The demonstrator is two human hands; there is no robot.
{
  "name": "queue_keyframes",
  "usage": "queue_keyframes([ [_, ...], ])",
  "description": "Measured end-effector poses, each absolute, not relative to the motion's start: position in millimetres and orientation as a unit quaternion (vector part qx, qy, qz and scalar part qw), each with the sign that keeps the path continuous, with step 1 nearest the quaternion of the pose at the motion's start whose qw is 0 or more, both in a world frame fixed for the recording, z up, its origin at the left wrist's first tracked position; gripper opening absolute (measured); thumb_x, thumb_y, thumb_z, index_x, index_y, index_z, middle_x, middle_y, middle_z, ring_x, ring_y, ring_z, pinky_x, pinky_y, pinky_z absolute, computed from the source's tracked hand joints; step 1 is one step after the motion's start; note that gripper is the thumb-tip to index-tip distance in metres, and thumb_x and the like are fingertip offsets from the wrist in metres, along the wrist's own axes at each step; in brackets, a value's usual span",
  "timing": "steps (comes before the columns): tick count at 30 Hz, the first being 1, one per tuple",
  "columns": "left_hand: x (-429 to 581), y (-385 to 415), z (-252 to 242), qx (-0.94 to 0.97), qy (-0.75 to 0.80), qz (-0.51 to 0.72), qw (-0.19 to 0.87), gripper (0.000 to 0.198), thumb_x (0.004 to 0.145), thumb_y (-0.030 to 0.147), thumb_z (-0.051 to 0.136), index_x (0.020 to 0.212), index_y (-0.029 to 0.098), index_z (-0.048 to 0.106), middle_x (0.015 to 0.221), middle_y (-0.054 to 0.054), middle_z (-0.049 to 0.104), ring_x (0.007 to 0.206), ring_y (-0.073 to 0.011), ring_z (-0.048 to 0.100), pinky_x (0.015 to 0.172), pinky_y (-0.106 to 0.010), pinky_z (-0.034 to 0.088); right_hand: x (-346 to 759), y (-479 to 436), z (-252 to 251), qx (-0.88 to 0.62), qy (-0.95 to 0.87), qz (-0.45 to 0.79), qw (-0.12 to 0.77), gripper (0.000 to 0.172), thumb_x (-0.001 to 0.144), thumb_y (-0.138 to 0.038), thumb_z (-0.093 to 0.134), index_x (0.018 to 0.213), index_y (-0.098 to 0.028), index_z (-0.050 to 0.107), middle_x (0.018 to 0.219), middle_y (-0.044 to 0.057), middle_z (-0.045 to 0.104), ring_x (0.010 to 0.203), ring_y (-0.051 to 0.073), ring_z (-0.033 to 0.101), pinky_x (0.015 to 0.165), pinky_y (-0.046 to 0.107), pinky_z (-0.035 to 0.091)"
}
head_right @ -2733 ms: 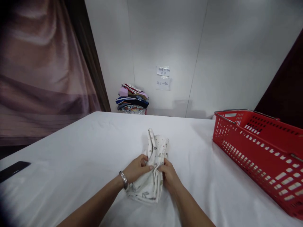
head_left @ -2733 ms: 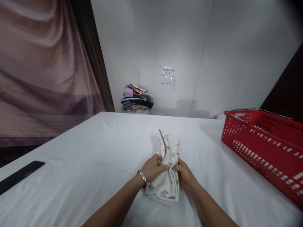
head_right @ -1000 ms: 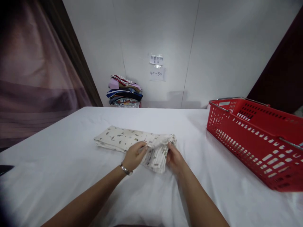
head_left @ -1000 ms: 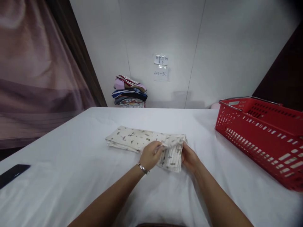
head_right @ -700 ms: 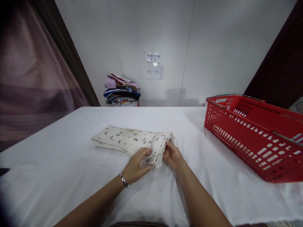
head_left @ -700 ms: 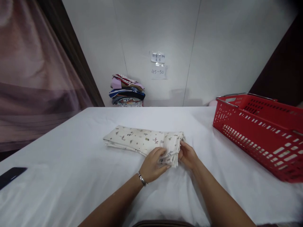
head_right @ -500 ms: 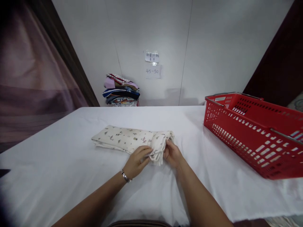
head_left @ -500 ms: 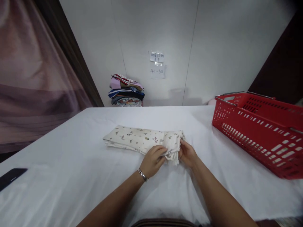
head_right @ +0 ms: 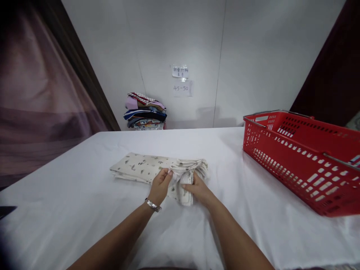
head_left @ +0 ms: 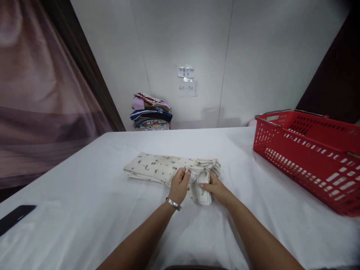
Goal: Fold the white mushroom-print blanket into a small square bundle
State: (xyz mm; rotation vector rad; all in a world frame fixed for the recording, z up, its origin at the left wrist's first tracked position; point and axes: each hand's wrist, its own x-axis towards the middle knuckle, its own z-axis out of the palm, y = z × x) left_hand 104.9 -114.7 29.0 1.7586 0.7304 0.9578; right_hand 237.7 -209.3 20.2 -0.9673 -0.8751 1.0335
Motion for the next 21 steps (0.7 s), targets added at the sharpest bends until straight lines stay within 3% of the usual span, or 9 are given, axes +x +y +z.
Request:
queue_keyframes([
  [7,97.5,-81.2,53.8,0.714,0.308,0.424,0.464,0.026,0.082,0.044,0.046,0.084,0.019,0.052,0.068,0.002,0.055,0.062,-0.011,0.049,0.058,-0.021,0.039,240.4,-208.1,18.1,-0.407,-0.286,0.522,0.693,0.039,0.066,-0.024,0.068,0.103,-0.02,0.057,0.098,0.005,0.066,0.089,0.023,0.061,0.08,0.036,0.045],
  [12,96.3,-84.2,72.2,0.798,0.289,0.403,0.341,0.023,0.085,0.039,0.044,0.085,0.019,0.054,0.068,0.001,0.056,0.064,-0.0124,0.051,0.062,-0.023,0.04,241.0,-207.2,19.2,-0.377,-0.243,0.532,0.718,0.032,0.067,-0.024,0.066,0.098,-0.019,0.06,0.094,0.005,0.067,0.084,0.021,0.063,0.073,0.032,0.047],
  [17,94.7,-121.1,50.5,0.887,0.126,0.32,0.307,0.012,0.085,0.025,0.043,0.085,0.019,0.054,0.102,-0.008,0.059,0.096,-0.0184,0.053,0.085,-0.031,0.041,241.6,-203.1,17.1,-0.335,-0.228,0.532,0.744,0.03,0.066,-0.016,0.061,0.096,-0.019,0.061,0.095,0.004,0.068,0.085,0.021,0.063,0.075,0.032,0.048],
  [21,90.6,-127.6,33.2,0.881,0.111,0.326,0.324,0.016,0.083,0.019,0.047,0.098,0.019,0.052,0.109,-0.009,0.055,0.103,-0.0189,0.051,0.088,-0.035,0.042,242.7,-202.5,16.7,-0.305,-0.228,0.55,0.743,0.037,0.065,-0.011,0.056,0.1,-0.019,0.06,0.093,0.003,0.068,0.084,0.02,0.063,0.075,0.032,0.048],
])
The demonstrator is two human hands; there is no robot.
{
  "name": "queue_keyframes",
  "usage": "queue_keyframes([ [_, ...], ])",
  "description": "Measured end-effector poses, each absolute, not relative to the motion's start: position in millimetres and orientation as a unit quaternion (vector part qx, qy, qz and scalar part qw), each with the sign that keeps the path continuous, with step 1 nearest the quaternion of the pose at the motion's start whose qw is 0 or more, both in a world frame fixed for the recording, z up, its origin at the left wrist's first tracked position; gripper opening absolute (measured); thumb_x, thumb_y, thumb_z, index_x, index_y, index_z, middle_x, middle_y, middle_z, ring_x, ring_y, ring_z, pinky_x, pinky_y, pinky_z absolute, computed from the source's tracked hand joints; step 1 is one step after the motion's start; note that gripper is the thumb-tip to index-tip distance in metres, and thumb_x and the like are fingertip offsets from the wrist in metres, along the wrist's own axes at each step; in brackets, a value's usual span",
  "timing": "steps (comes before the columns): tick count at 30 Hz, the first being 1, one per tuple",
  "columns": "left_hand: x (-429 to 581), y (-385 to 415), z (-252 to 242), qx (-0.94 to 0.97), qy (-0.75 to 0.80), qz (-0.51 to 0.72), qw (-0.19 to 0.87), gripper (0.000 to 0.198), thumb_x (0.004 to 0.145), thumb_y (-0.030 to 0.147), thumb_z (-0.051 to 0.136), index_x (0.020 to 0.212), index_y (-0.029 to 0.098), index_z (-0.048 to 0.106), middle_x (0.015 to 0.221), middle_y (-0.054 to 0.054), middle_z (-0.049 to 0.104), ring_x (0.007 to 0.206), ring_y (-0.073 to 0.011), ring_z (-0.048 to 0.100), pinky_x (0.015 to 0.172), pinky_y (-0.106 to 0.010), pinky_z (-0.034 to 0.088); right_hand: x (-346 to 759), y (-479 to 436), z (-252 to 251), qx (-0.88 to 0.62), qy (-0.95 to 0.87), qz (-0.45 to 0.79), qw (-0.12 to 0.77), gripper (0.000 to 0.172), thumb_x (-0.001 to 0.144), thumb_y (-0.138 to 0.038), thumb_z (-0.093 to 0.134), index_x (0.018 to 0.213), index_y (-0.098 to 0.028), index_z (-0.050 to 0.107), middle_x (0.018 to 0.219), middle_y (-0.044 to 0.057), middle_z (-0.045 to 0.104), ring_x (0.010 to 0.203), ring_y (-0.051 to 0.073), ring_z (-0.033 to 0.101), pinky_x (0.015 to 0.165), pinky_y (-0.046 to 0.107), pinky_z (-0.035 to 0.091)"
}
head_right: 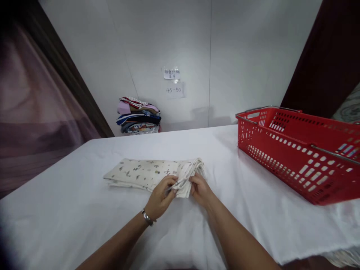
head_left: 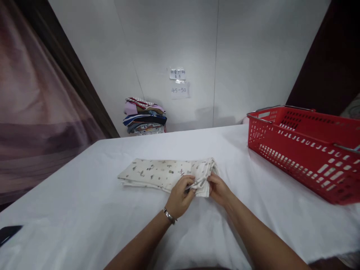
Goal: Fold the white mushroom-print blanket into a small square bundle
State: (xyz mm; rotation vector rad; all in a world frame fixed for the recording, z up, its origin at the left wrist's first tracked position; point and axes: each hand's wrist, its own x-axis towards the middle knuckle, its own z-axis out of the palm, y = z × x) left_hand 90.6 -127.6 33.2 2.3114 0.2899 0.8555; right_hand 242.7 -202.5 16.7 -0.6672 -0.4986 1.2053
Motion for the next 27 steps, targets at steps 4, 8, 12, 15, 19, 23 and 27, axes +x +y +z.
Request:
queue_keyframes([
  [4,89.2,-120.1,30.3,0.892,0.128,0.312,0.302,0.039,0.08,0.017,0.051,0.118,0.021,0.046,0.116,-0.007,0.052,0.104,-0.0168,0.051,0.087,-0.031,0.044,243.3,-205.0,17.8,-0.303,-0.24,0.561,0.732,0.036,0.068,-0.015,0.056,0.104,-0.02,0.058,0.093,0.003,0.068,0.083,0.019,0.063,0.074,0.032,0.048],
  [8,89.6,-119.0,31.5,0.921,0.144,0.296,0.209,0.031,0.079,0.013,0.048,0.109,0.021,0.054,0.111,-0.006,0.055,0.105,-0.0172,0.051,0.091,-0.032,0.042,240.2,-204.8,15.7,-0.367,-0.229,0.546,0.718,0.034,0.067,-0.016,0.058,0.101,-0.019,0.06,0.09,0.003,0.068,0.08,0.019,0.063,0.07,0.03,0.048],
  [12,84.9,-116.9,34.8,0.948,0.189,0.215,0.137,0.025,0.079,0.016,0.049,0.099,0.025,0.061,0.099,-0.002,0.061,0.088,-0.0168,0.058,0.074,-0.028,0.046,237.3,-204.2,14.6,-0.433,-0.236,0.532,0.689,0.032,0.064,-0.017,0.063,0.097,-0.017,0.063,0.086,0.004,0.068,0.076,0.019,0.062,0.068,0.029,0.046],
  [15,79.9,-102.9,47.5,0.915,0.273,0.242,0.172,0.025,0.08,0.018,0.045,0.095,0.026,0.063,0.09,0.0,0.066,0.08,-0.016,0.061,0.066,-0.026,0.045,238.9,-207.9,15.1,-0.431,-0.266,0.55,0.664,0.03,0.062,-0.018,0.064,0.092,-0.015,0.065,0.082,0.005,0.068,0.073,0.019,0.062,0.068,0.029,0.045],
  [19,78.5,-70.5,81.2,0.781,0.379,0.367,0.333,0.025,0.08,0.028,0.045,0.092,0.019,0.064,0.053,0.002,0.061,0.051,-0.0137,0.058,0.051,-0.022,0.043,239.1,-215.8,12.3,-0.416,-0.34,0.594,0.599,0.034,0.059,-0.022,0.069,0.092,-0.014,0.066,0.081,0.004,0.068,0.075,0.019,0.061,0.073,0.031,0.045],
  [23,79.1,-44.4,115.9,0.694,0.348,0.462,0.429,0.026,0.074,0.035,0.053,0.088,0.016,0.065,0.058,0.002,0.063,0.046,-0.0123,0.056,0.047,-0.022,0.045,231.1,-221.7,8.3,-0.468,-0.439,0.601,0.477,0.046,0.054,-0.024,0.075,0.098,-0.017,0.065,0.089,0.003,0.067,0.086,0.02,0.06,0.08,0.033,0.045],
  [27,84.8,-30.2,152.3,0.721,0.265,0.553,0.323,0.024,0.075,0.032,0.055,0.089,0.016,0.067,0.084,-0.002,0.068,0.079,-0.0161,0.062,0.074,-0.028,0.049,218.4,-227.4,11.6,-0.521,-0.529,0.571,0.35,0.051,0.051,-0.024,0.077,0.101,-0.018,0.066,0.099,0.002,0.066,0.094,0.019,0.057,0.084,0.028,0.044],
])
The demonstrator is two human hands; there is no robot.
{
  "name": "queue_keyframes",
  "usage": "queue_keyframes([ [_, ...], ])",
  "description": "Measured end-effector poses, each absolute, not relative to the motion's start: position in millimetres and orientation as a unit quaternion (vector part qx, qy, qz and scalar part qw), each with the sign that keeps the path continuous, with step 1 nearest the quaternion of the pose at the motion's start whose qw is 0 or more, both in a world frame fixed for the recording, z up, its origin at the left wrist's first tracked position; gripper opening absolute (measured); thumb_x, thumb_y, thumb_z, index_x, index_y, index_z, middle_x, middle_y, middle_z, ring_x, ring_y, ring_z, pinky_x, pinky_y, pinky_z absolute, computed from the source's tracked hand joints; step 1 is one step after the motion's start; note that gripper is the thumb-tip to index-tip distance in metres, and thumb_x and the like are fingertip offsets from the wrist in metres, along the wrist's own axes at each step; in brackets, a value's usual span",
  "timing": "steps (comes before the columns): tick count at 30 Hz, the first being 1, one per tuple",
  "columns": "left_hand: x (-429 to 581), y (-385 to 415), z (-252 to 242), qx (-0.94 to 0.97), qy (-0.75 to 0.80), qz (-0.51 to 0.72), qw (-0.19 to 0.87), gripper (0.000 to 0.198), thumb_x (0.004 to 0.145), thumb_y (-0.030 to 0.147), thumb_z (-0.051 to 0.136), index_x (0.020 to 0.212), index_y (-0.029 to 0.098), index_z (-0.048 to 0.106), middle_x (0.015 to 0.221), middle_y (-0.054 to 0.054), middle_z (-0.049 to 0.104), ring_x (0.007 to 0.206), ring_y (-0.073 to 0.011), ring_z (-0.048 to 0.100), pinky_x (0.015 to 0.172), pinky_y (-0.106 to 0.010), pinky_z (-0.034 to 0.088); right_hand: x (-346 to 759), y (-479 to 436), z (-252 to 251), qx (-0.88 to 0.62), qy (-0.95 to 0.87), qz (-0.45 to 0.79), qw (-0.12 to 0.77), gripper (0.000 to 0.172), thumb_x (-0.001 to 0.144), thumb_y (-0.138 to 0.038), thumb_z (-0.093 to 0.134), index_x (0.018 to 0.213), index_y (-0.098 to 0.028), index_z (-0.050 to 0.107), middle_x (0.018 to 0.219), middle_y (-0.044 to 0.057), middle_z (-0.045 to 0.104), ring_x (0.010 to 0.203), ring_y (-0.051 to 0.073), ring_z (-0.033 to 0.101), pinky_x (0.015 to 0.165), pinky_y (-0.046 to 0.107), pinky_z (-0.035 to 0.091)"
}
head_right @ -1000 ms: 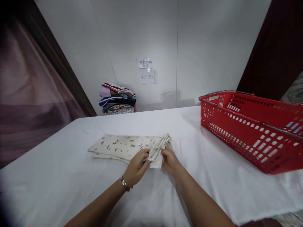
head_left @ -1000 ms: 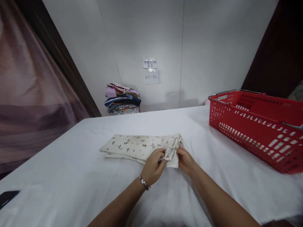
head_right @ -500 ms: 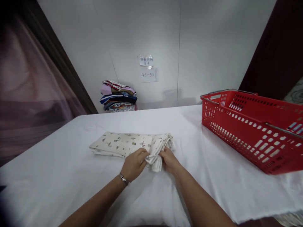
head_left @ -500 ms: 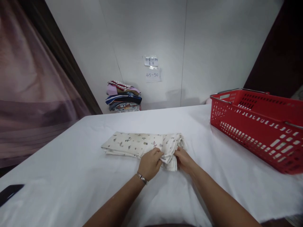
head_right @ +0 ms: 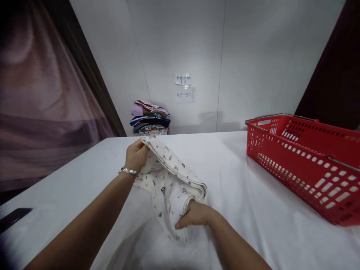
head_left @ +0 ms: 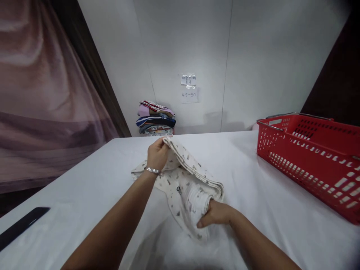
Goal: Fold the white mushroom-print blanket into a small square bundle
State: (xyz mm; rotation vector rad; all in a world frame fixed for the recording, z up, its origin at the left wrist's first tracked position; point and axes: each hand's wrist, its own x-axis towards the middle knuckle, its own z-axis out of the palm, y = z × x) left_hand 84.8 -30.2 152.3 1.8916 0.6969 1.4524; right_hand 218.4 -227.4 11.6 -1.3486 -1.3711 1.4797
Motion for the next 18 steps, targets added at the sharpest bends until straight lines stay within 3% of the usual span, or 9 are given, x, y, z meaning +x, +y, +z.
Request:
queue_keyframes([
  [3,110.2,-17.4,181.3,0.746,0.192,0.597,0.224,0.022,0.078,0.027,0.053,0.093,0.017,0.066,0.098,-0.004,0.066,0.094,-0.0166,0.059,0.088,-0.03,0.044,206.2,-232.6,15.3,-0.516,-0.578,0.56,0.293,0.053,0.049,-0.026,0.078,0.101,-0.02,0.067,0.101,0.0,0.065,0.093,0.018,0.057,0.083,0.024,0.044],
  [6,158.4,-4.4,194.0,0.769,0.121,0.579,0.243,0.023,0.08,0.024,0.051,0.096,0.016,0.065,0.105,-0.006,0.064,0.099,-0.0172,0.057,0.092,-0.032,0.042,195.3,-236.0,15.7,-0.503,-0.607,0.565,0.245,0.045,0.05,-0.031,0.078,0.092,-0.019,0.07,0.088,-0.001,0.067,0.083,0.016,0.059,0.076,0.02,0.045],
  [9,206.9,-2.0,178.7,0.835,0.088,0.443,0.315,0.038,0.077,0.023,0.056,0.115,0.018,0.056,0.128,-0.011,0.05,0.11,-0.0201,0.052,0.096,-0.035,0.039,192.4,-235.9,14.2,-0.514,-0.595,0.579,0.216,0.038,0.049,-0.032,0.078,0.084,-0.018,0.071,0.078,-0.001,0.066,0.074,0.015,0.058,0.069,0.02,0.046],
  [11,223.4,-7.2,157.5,0.86,0.101,0.344,0.363,0.057,0.075,0.025,0.059,0.129,0.022,0.042,0.141,-0.013,0.032,0.109,-0.0215,0.054,0.09,-0.035,0.044,195.6,-234.6,13.7,-0.521,-0.574,0.584,0.242,0.044,0.046,-0.029,0.08,0.088,-0.019,0.071,0.084,-0.001,0.066,0.079,0.015,0.058,0.074,0.021,0.045],
  [13,220.3,-14.5,134.4,0.875,0.116,0.285,0.373,0.058,0.076,0.029,0.058,0.131,0.025,0.04,0.145,-0.012,0.024,0.104,-0.0203,0.057,0.085,-0.033,0.047,200.6,-233.1,13.6,-0.506,-0.539,0.609,0.288,0.051,0.044,-0.026,0.081,0.093,-0.019,0.07,0.089,-0.001,0.066,0.085,0.017,0.057,0.079,0.023,0.044],
  [16,182.0,-25.0,106.5,0.892,0.138,0.249,0.352,0.034,0.077,0.031,0.056,0.109,0.021,0.06,0.137,-0.009,0.041,0.091,-0.0154,0.061,0.082,-0.029,0.048,206.1,-232.5,13.3,-0.462,-0.483,0.653,0.357,0.051,0.043,-0.026,0.08,0.093,-0.017,0.069,0.085,0.0,0.066,0.085,0.018,0.058,0.08,0.029,0.045],
  [18,143.5,-33.2,94.9,0.895,0.168,0.218,0.35,0.025,0.077,0.034,0.055,0.095,0.02,0.067,0.108,-0.006,0.064,0.081,-0.0151,0.063,0.074,-0.027,0.05,206.2,-232.9,12.8,-0.435,-0.456,0.663,0.404,0.047,0.044,-0.026,0.08,0.089,-0.016,0.07,0.081,0.0,0.067,0.082,0.019,0.059,0.08,0.032,0.045],
])
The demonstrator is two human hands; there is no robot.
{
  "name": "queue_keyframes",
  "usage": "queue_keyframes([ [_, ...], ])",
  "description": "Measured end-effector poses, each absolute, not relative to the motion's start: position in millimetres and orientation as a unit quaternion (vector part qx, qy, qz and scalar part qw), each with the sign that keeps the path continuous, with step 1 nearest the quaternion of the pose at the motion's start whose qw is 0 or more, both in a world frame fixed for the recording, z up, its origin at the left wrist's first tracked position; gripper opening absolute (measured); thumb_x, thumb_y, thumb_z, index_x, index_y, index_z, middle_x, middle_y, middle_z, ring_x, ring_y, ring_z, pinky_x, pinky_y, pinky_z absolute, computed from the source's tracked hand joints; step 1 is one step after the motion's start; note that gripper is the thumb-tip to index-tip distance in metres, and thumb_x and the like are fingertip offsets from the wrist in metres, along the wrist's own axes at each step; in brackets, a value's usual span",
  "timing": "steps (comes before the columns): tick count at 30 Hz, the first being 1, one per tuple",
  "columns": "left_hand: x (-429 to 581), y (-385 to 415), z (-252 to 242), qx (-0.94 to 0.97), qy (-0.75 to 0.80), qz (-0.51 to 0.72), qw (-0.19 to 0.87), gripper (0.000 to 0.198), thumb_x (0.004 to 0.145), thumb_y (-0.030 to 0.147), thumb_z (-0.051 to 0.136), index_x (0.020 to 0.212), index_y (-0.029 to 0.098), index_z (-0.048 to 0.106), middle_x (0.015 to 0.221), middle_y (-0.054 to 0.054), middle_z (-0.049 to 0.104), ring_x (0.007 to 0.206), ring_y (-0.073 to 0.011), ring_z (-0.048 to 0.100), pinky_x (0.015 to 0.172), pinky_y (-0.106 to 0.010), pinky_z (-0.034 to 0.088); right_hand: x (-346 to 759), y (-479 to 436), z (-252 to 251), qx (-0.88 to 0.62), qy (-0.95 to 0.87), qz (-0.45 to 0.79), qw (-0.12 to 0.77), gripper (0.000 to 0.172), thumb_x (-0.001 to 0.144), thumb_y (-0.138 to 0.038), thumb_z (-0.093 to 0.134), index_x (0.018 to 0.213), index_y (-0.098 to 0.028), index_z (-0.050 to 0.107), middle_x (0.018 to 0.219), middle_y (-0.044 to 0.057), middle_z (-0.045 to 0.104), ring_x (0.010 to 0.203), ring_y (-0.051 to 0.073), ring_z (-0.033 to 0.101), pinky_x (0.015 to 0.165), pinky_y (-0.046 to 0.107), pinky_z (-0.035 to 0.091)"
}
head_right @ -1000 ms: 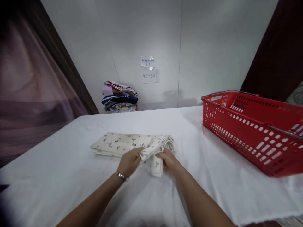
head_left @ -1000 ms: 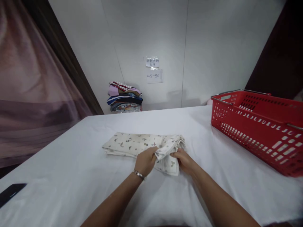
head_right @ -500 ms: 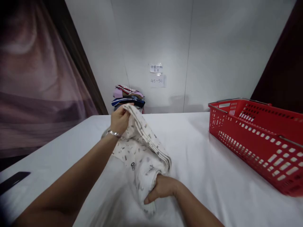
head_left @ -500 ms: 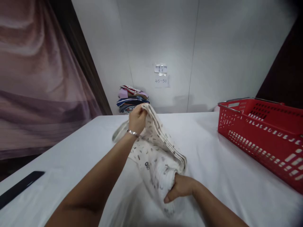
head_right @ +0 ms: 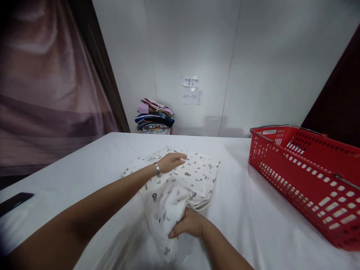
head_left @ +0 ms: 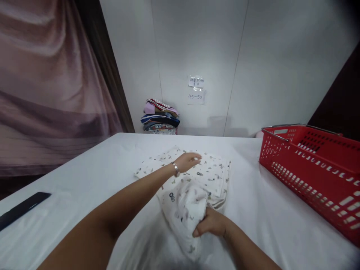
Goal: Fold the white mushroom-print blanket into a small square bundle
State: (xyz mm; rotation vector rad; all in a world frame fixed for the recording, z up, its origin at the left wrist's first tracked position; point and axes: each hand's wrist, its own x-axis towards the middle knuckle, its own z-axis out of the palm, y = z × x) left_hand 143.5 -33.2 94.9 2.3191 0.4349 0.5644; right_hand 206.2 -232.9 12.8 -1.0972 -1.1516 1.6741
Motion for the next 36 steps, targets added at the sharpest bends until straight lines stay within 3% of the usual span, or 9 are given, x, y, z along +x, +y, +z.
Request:
queue_keyframes([
  [2,103.8,-45.0,88.3,0.891,0.184,0.198,0.365,0.024,0.079,0.036,0.052,0.088,0.021,0.069,0.08,-0.003,0.069,0.07,-0.0144,0.063,0.066,-0.025,0.05,203.5,-232.9,12.5,-0.396,-0.428,0.666,0.465,0.045,0.045,-0.024,0.079,0.088,-0.016,0.069,0.082,0.002,0.067,0.083,0.021,0.06,0.082,0.034,0.044],
  [4,68.7,-61.0,83.9,0.888,0.196,0.209,0.359,0.024,0.082,0.035,0.049,0.084,0.022,0.069,0.071,-0.001,0.067,0.067,-0.0134,0.06,0.063,-0.023,0.048,199.8,-231.4,12.7,-0.347,-0.383,0.666,0.537,0.047,0.048,-0.02,0.076,0.094,-0.016,0.068,0.086,0.004,0.068,0.086,0.023,0.061,0.084,0.036,0.043],
  [8,20.6,-96.5,71.2,0.874,0.217,0.254,0.352,0.021,0.083,0.033,0.05,0.093,0.022,0.065,0.08,-0.002,0.065,0.071,-0.0128,0.058,0.062,-0.023,0.047,201.4,-223.2,15.1,-0.309,-0.279,0.618,0.667,0.051,0.053,-0.015,0.069,0.104,-0.017,0.062,0.089,0.006,0.069,0.091,0.025,0.061,0.084,0.039,0.045],
  [11,3.4,-115.9,53.9,0.857,0.239,0.291,0.351,0.023,0.081,0.031,0.053,0.1,0.023,0.062,0.086,-0.003,0.063,0.072,-0.0125,0.057,0.055,-0.021,0.047,214.0,-215.8,18.2,-0.329,-0.231,0.579,0.709,0.046,0.062,-0.021,0.065,0.108,-0.016,0.06,0.092,0.008,0.069,0.093,0.026,0.061,0.081,0.04,0.047],
  [13,-0.9,-124.0,41.0,0.858,0.238,0.302,0.339,0.028,0.08,0.03,0.055,0.107,0.024,0.058,0.096,-0.005,0.062,0.075,-0.0127,0.058,0.055,-0.021,0.048,222.5,-212.2,20.5,-0.354,-0.209,0.565,0.715,0.041,0.068,-0.028,0.061,0.107,-0.017,0.059,0.095,0.007,0.068,0.094,0.026,0.061,0.078,0.04,0.049],
  [16,0.8,-131.9,26.5,0.885,0.19,0.304,0.297,0.037,0.08,0.027,0.055,0.117,0.025,0.052,0.116,-0.007,0.056,0.097,-0.0165,0.056,0.073,-0.029,0.053,226.2,-210.0,23.9,-0.387,-0.188,0.547,0.718,0.037,0.072,-0.033,0.058,0.107,-0.021,0.058,0.098,0.005,0.067,0.094,0.026,0.061,0.074,0.039,0.051],
  [21,17.6,-139.6,24.9,0.9,0.176,0.344,0.201,0.046,0.081,0.025,0.055,0.126,0.024,0.044,0.124,-0.008,0.05,0.116,-0.0204,0.045,0.096,-0.04,0.043,210.4,-210.7,30.2,-0.395,-0.195,0.523,0.73,0.036,0.073,-0.028,0.06,0.108,-0.021,0.057,0.106,0.004,0.065,0.096,0.023,0.06,0.075,0.035,0.051],
  [29,39.7,-139.1,35.1,0.881,0.137,0.408,0.2,0.037,0.081,0.018,0.053,0.117,0.022,0.051,0.115,-0.009,0.055,0.106,-0.021,0.05,0.09,-0.042,0.045,186.5,-222.0,49.0,-0.393,-0.279,0.533,0.695,0.035,0.077,-0.03,0.06,0.111,-0.024,0.053,0.103,0.002,0.064,0.088,0.02,0.06,0.063,0.028,0.05],
  [36,35.1,-140.0,32.2,0.857,0.121,0.379,0.327,0.03,0.082,0.023,0.054,0.112,0.024,0.055,0.104,-0.006,0.061,0.096,-0.0175,0.056,0.083,-0.034,0.048,181.6,-233.3,53.5,-0.437,-0.282,0.538,0.663,0.025,0.077,-0.036,0.06,0.098,-0.021,0.058,0.085,0.003,0.064,0.066,0.015,0.057,0.046,0.024,0.041],
])
